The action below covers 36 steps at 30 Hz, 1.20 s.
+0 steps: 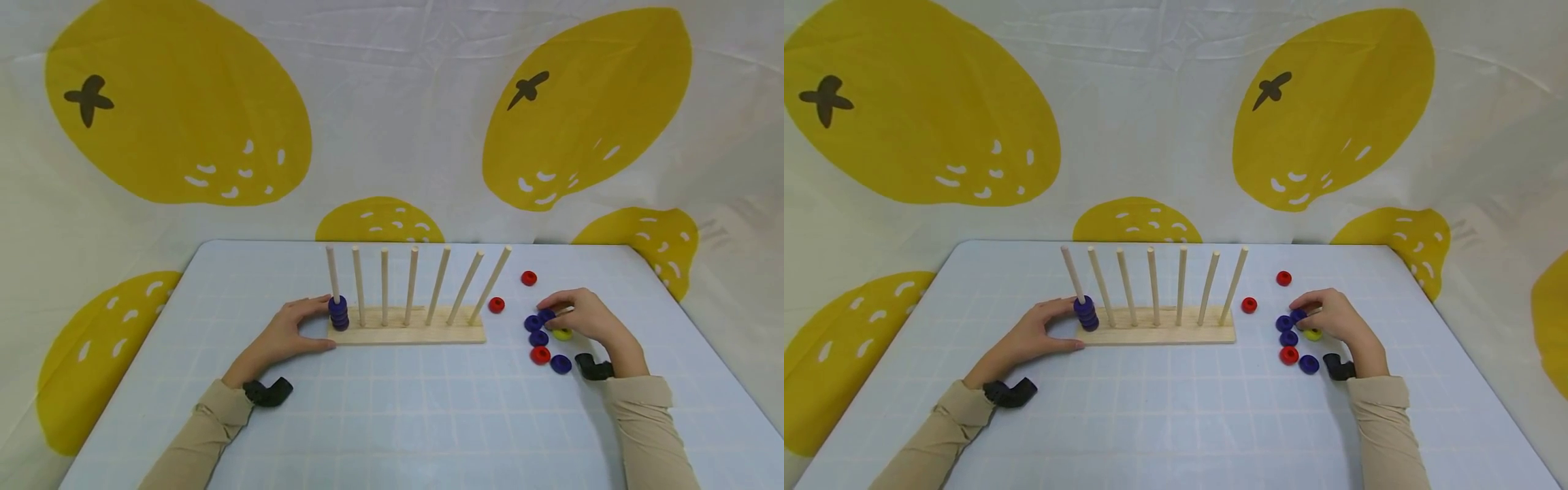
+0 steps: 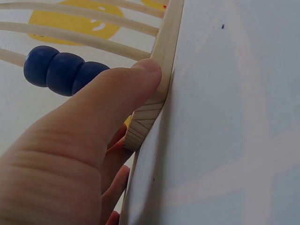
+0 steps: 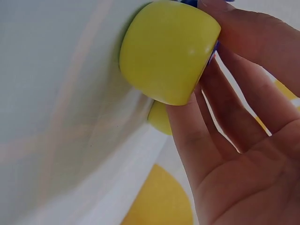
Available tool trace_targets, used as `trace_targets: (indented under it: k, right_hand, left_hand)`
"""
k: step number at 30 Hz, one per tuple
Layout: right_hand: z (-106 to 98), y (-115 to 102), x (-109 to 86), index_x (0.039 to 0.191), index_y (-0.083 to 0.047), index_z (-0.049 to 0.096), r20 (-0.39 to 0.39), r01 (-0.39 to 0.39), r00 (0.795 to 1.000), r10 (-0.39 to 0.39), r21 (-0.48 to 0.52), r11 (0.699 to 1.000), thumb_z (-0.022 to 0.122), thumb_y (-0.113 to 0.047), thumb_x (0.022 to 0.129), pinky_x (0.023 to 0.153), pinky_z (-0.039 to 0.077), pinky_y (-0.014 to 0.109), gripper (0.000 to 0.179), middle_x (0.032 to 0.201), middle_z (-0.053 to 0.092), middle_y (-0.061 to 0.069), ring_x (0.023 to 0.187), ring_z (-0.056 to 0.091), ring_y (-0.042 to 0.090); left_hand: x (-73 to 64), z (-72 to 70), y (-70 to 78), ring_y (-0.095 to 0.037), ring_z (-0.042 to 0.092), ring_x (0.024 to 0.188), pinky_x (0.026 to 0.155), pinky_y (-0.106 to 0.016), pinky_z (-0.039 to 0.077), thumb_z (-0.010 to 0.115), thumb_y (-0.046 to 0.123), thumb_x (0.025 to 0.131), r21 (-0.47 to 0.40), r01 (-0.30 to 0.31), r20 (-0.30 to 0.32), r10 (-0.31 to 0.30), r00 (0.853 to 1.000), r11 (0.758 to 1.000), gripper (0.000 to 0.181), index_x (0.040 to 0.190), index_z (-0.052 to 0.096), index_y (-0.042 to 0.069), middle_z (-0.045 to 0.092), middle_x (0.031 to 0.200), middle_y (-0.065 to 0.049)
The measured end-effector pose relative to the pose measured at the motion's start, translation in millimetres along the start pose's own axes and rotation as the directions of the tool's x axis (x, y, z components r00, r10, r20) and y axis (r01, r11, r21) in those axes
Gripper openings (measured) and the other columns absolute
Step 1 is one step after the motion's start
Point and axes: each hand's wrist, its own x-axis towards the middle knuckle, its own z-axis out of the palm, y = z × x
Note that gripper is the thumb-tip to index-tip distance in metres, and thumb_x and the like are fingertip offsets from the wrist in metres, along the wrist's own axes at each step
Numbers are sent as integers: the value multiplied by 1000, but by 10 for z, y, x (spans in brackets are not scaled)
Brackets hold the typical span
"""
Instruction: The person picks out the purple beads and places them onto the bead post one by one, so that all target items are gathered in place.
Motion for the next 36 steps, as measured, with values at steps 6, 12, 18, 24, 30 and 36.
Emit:
trace_targets:
  k: [6,12,18,24,30,36]
  right_hand:
    - [1,2,-3,114,1,71,6,-4,1000,4,8,1000,77,-11,84,84,54,43,33,107,69,16,96,63,30]
    - [-3,-17,-14,114,1,71,14,-6,1000,6,12,1000,77,-10,84,87,54,49,33,110,68,18,99,63,32]
    - [-32,-47,-38,115,1,70,6,8,1000,-8,-1,1000,77,-12,85,89,53,52,34,110,70,18,99,64,33]
    - [-70,-74,-66,117,2,69,-17,36,999,-36,-11,999,76,-10,86,89,53,55,34,112,69,21,101,64,38]
    - [-96,-108,-93,118,2,69,-55,64,996,-64,-7,998,74,-8,87,89,54,52,33,114,69,20,103,64,38]
    - [-134,-146,-138,121,1,67,-71,95,993,-94,20,995,72,-7,89,89,55,48,34,117,67,21,105,64,38]
  left_hand:
    - [6,-3,2,-35,48,133,108,-61,31,91,32,71,-2,-1,-2,1,1000,1000,66,130,66,15,54,143,-11]
    - [5,-3,4,-34,48,133,109,-61,31,91,33,71,-4,1,-5,-1,1000,1000,67,130,66,14,55,143,-10]
    - [5,-2,5,-35,48,133,109,-61,31,91,32,71,0,-10,-9,10,1000,1000,66,130,66,14,55,143,-10]
    - [2,-1,4,-35,47,134,109,-61,30,91,33,71,8,-1,-8,2,1000,1000,67,130,66,14,55,143,-10]
    - [9,-3,3,-34,48,133,109,-60,31,91,32,71,0,-3,-9,3,1000,1000,67,130,66,14,55,142,-9]
    - [11,-3,11,-34,48,133,109,-61,31,91,33,71,8,6,-5,-6,1000,1000,67,130,66,14,55,143,-10]
